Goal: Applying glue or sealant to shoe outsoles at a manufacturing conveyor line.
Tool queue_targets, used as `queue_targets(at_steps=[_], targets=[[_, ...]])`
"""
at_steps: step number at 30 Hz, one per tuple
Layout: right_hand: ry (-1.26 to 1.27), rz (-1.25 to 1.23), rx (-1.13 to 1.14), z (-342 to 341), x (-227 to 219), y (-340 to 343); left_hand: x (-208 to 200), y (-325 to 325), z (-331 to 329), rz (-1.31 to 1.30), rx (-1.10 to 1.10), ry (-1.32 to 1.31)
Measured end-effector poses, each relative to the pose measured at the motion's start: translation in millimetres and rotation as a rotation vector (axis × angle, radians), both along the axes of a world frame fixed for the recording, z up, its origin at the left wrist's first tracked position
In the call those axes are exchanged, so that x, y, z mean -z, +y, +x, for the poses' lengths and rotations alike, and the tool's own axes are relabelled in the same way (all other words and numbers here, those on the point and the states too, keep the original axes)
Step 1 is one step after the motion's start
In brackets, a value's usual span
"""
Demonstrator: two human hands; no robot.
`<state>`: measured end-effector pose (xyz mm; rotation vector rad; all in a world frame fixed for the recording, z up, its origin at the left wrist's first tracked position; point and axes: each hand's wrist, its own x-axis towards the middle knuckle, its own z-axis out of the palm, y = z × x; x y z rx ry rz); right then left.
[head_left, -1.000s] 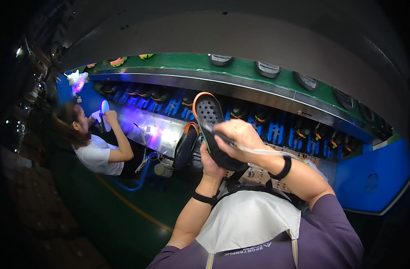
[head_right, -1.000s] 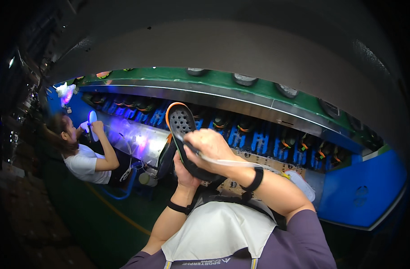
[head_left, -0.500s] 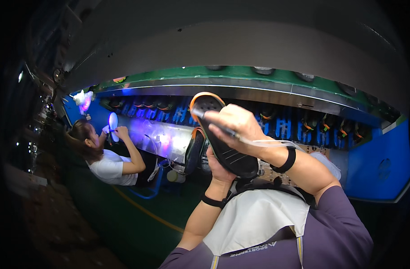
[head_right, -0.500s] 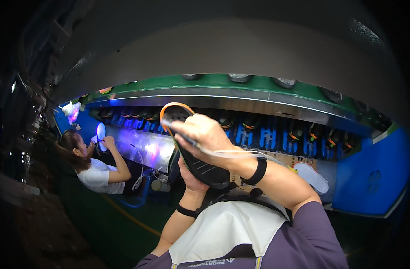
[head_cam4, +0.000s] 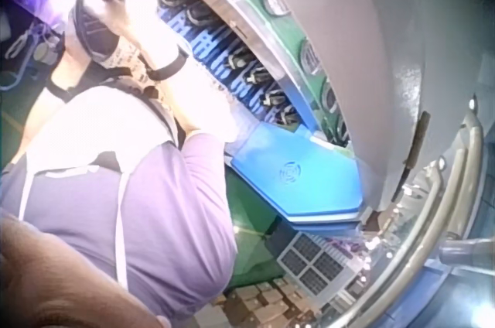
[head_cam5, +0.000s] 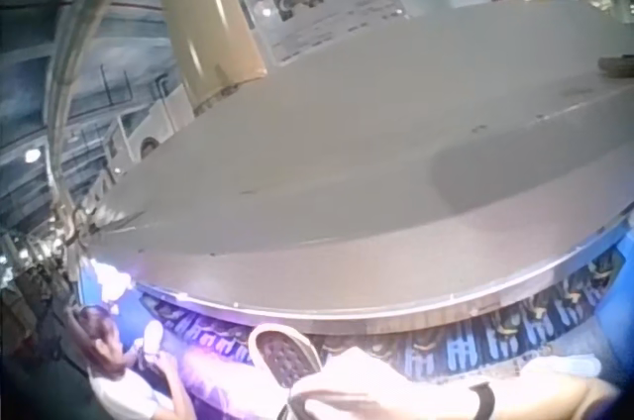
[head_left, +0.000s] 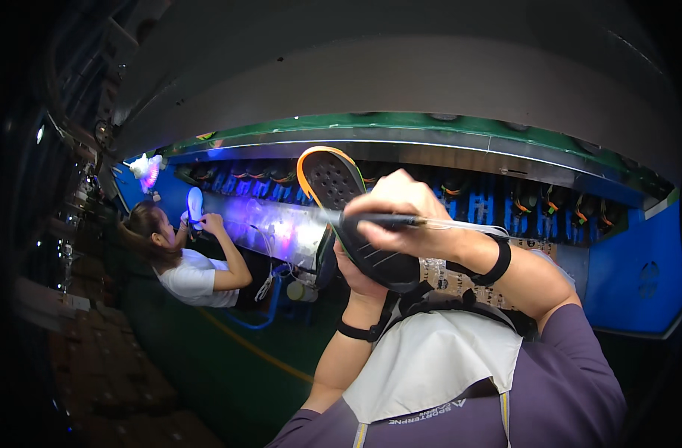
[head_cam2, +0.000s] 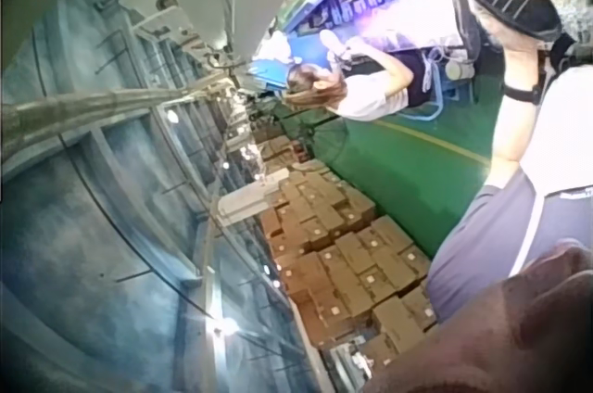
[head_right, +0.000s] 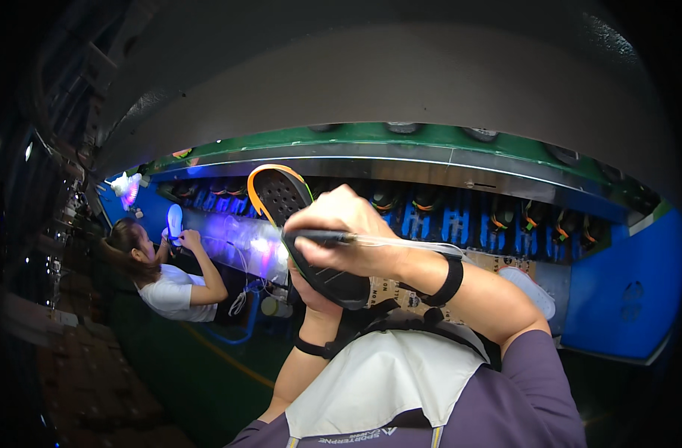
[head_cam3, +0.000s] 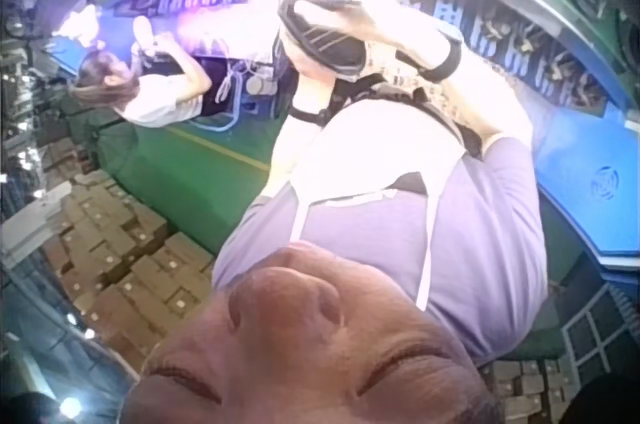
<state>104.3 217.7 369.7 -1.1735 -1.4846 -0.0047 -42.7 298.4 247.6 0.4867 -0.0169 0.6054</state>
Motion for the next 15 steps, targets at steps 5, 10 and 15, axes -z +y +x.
queue_targets(at_steps=[5,10,15], targets=[[-0.386,-0.054,-0.073,-2.7,7.5,0.3,0.7,-7.8,-0.6,0.0,-0.18,0.158],[-0.315,0.0,0.139,1.5,2.6,-9.0,2.8,8.9,-1.4,-0.216,0.007,-0.094],[-0.389,-0.142,-0.353,-3.1,0.7,-12.8,11.4,21.2,2.1,0.033,-0.078,0.018]])
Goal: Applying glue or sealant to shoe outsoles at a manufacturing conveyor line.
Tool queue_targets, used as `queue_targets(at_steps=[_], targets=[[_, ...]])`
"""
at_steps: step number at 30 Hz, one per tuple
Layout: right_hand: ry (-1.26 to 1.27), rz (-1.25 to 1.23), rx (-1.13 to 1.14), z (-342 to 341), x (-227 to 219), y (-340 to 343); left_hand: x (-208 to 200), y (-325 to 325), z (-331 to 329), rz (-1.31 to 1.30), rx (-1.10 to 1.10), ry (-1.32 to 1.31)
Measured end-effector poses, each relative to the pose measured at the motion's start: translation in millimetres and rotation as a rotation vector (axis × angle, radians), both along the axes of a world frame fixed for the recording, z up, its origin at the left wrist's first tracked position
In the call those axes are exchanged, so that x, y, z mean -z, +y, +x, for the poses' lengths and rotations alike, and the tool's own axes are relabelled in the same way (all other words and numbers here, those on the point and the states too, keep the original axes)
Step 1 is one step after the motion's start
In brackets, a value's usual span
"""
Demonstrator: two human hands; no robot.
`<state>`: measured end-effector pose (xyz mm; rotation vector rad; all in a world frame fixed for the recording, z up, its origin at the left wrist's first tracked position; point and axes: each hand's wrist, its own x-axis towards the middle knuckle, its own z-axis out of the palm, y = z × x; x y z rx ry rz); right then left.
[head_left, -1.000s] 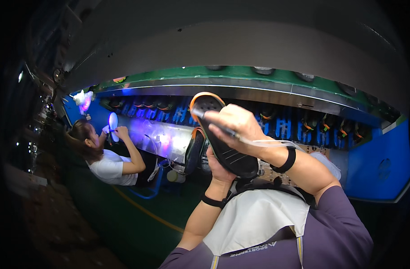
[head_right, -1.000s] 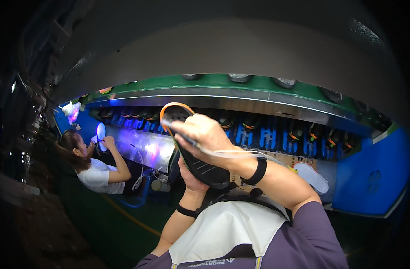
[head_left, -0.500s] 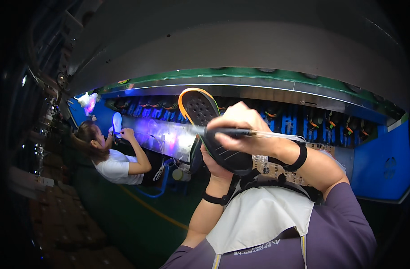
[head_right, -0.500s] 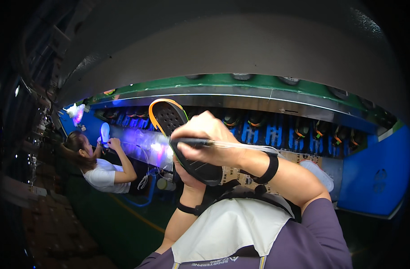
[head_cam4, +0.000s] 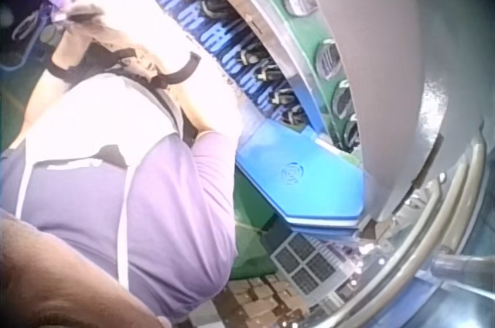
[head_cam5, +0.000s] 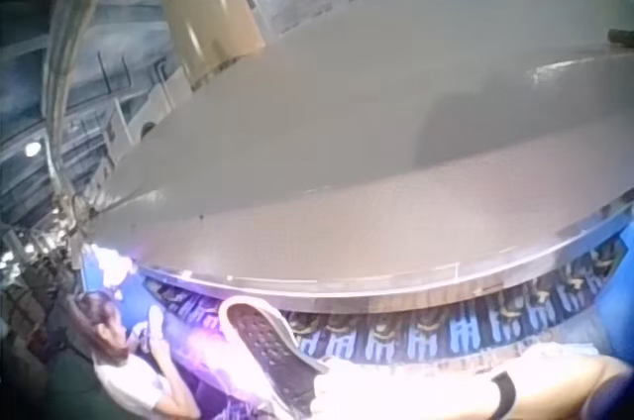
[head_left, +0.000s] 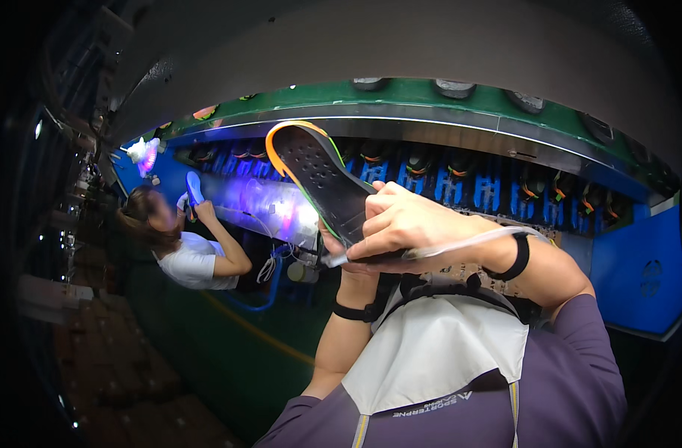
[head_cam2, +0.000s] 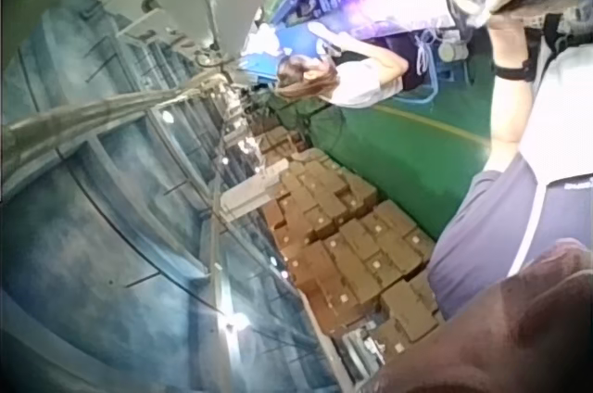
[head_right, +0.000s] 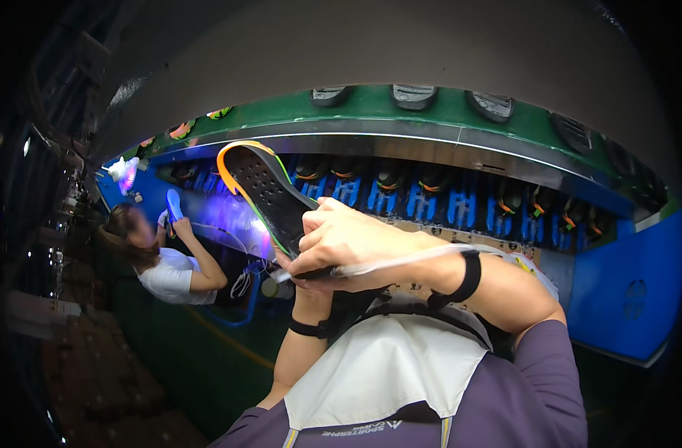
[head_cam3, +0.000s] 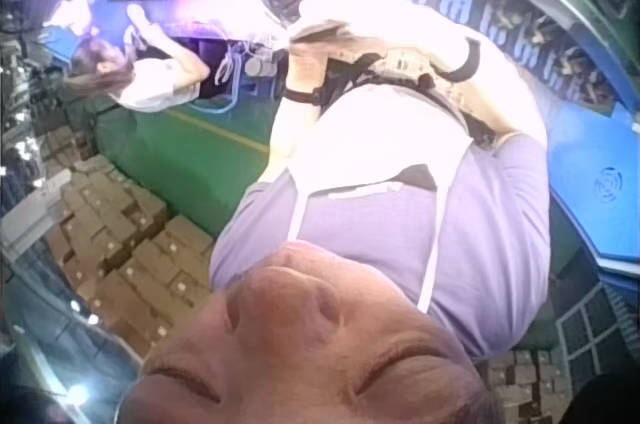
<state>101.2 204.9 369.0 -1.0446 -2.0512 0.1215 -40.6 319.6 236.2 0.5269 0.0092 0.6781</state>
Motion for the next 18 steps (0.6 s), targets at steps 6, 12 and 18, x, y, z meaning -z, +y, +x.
queue_targets(at_steps=[6,12,18], targets=[[-0.11,0.035,0.121,0.5,3.1,-2.6,-33.5,-5.4,-1.5,-0.152,0.014,-0.146],[-0.044,0.029,0.189,2.9,-1.9,-8.0,-49.7,17.9,5.4,-0.07,0.168,-0.259],[0.02,-0.087,-0.025,0.6,-12.3,-18.7,-61.8,28.9,-1.9,-0.068,0.218,-0.298]])
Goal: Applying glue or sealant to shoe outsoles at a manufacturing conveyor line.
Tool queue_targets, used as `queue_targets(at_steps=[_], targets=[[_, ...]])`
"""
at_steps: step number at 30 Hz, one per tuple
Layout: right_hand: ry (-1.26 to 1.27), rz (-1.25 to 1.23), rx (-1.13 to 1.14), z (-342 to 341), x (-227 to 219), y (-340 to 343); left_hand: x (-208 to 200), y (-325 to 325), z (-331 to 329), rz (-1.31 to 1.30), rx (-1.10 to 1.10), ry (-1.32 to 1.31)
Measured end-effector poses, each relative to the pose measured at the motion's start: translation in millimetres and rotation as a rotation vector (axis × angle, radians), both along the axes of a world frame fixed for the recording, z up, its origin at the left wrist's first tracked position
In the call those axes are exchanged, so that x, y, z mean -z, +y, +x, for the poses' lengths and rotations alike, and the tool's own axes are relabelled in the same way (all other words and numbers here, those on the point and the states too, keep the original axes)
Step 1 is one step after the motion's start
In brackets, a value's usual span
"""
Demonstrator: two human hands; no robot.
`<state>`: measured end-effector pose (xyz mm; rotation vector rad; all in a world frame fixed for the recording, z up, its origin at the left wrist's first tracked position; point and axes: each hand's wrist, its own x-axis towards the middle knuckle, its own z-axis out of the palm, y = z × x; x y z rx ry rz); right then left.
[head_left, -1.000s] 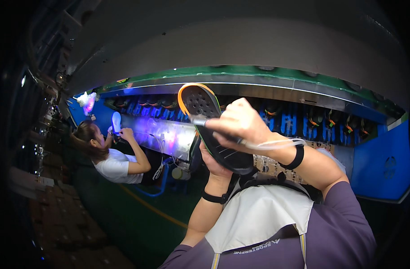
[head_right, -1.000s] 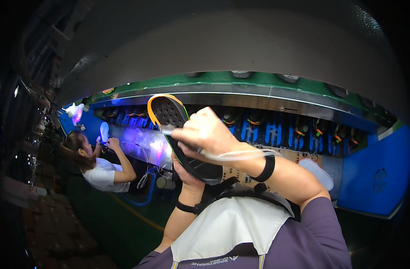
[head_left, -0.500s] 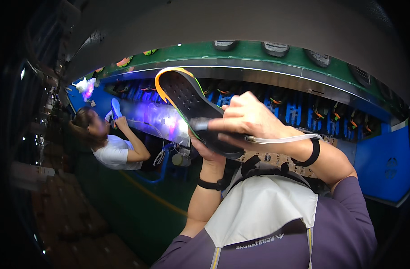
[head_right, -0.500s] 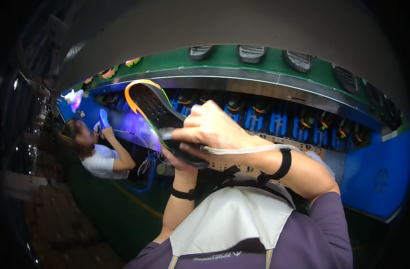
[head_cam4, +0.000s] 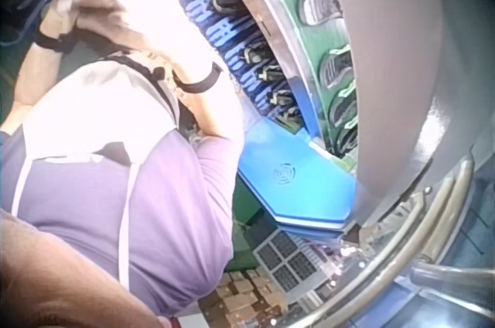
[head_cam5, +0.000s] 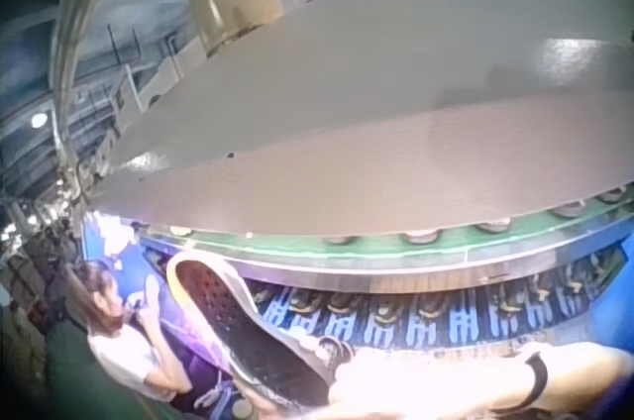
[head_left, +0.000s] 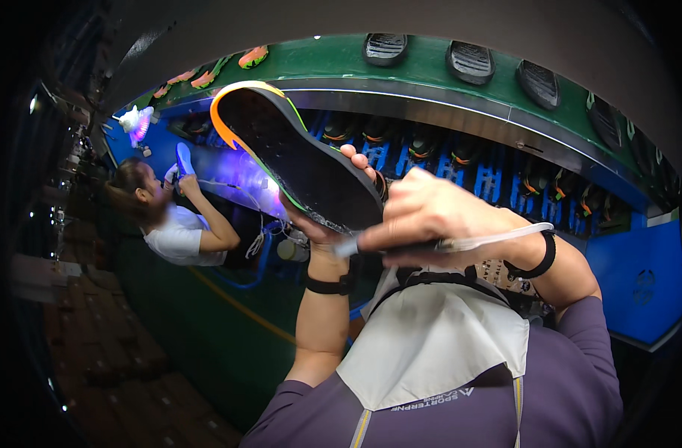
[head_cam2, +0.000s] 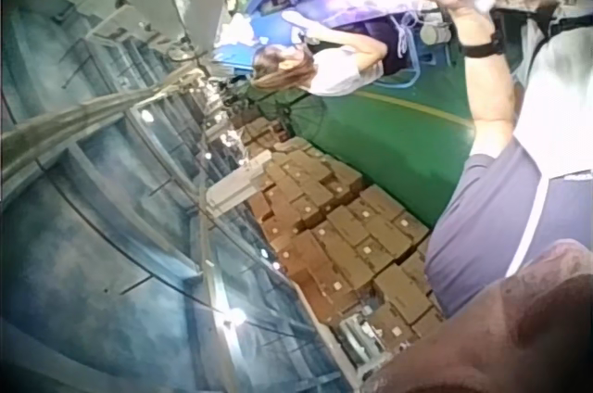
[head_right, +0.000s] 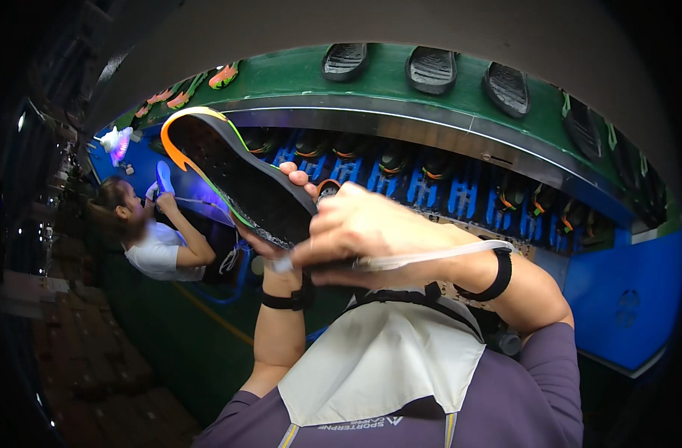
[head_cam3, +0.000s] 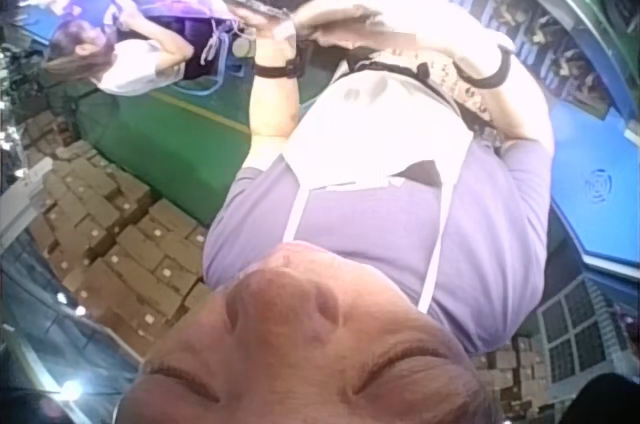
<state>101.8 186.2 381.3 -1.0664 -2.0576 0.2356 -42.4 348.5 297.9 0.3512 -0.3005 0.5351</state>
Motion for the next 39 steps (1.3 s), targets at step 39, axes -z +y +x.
queue_targets(at_steps=[39], targets=[[0.053,-0.224,0.11,19.3,-4.3,-4.0,-16.7,30.6,-0.9,0.231,0.023,0.212]])
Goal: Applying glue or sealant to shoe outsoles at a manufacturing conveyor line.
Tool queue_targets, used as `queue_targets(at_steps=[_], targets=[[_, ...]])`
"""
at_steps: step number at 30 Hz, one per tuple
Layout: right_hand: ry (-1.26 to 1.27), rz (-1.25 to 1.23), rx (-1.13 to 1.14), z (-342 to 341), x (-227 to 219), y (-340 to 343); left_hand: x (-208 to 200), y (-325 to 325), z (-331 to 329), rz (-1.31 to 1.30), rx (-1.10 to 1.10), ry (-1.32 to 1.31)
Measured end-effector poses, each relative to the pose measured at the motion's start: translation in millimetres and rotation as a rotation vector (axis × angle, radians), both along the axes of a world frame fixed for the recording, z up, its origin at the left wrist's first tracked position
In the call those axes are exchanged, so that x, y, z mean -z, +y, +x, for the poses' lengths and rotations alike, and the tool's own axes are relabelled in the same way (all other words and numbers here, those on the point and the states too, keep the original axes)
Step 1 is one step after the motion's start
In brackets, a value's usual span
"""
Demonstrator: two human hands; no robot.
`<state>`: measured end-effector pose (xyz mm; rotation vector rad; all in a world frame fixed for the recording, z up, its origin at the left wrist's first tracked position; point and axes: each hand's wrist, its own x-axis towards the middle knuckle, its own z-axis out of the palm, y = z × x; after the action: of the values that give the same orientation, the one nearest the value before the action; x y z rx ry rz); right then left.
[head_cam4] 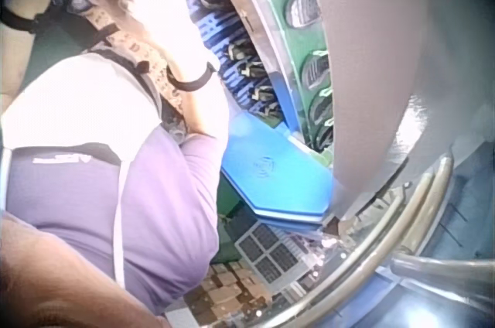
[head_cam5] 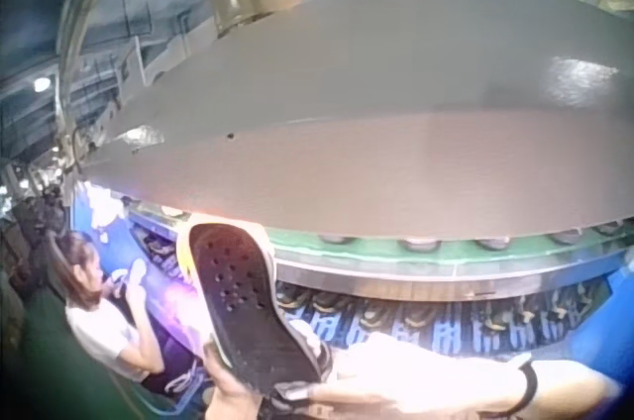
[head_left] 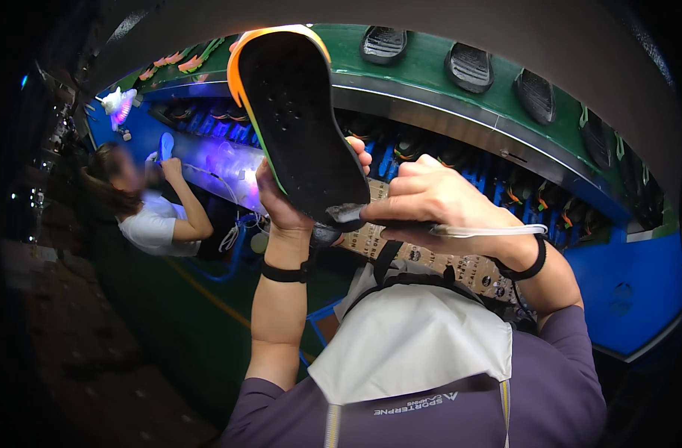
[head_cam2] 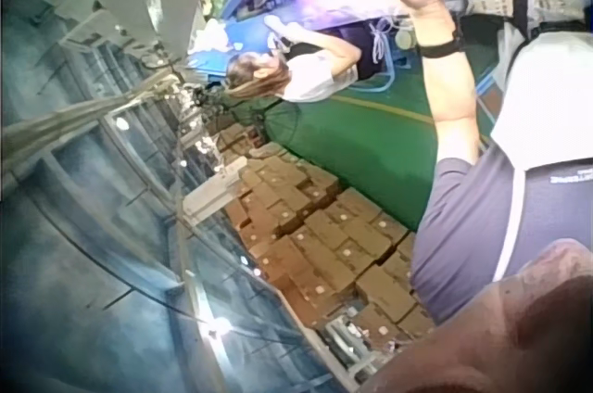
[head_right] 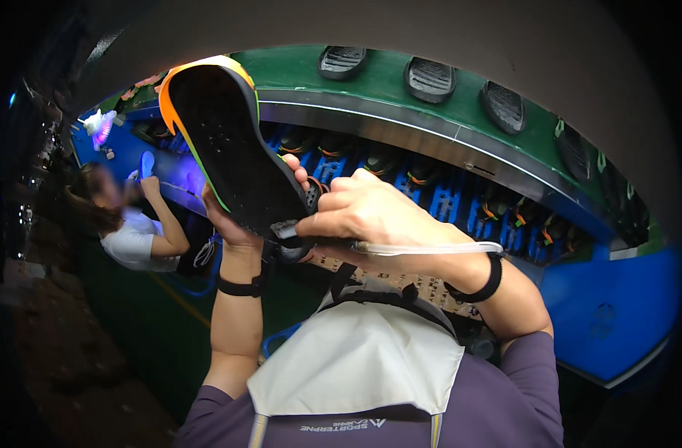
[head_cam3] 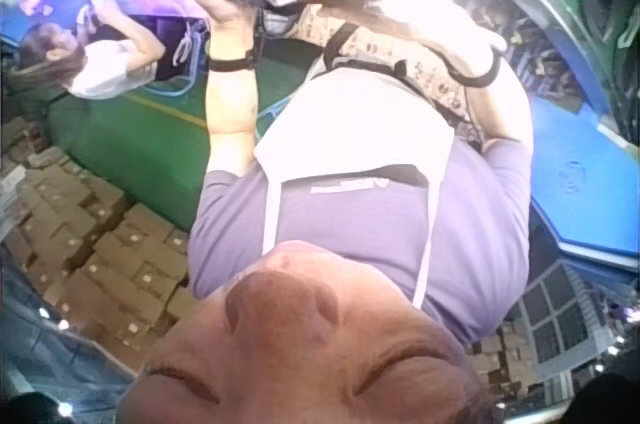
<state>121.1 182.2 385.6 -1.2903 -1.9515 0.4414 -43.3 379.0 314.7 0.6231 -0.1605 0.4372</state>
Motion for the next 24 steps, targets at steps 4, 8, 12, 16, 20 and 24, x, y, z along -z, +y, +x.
queue_targets(at_steps=[4,8,12,16,20,24], targets=[[-0.189,0.01,-0.145,8.0,4.0,-1.1,-9.2,-0.8,4.9,0.12,0.005,0.134],[-0.258,0.026,0.036,14.1,-3.1,-0.8,-28.1,-4.9,11.1,0.227,-0.024,0.286],[-0.392,0.041,-0.128,18.4,-0.6,0.3,-22.5,16.7,21.7,0.414,0.035,0.389],[-0.38,0.044,0.014,25.4,2.2,1.3,-16.6,30.3,25.2,0.229,0.171,0.367],[-0.33,0.046,-0.159,24.5,10.7,6.0,-17.9,28.7,33.8,0.181,0.249,0.414],[-0.22,0.101,0.103,31.6,14.4,4.0,-4.8,27.0,29.9,0.23,0.207,0.475]])
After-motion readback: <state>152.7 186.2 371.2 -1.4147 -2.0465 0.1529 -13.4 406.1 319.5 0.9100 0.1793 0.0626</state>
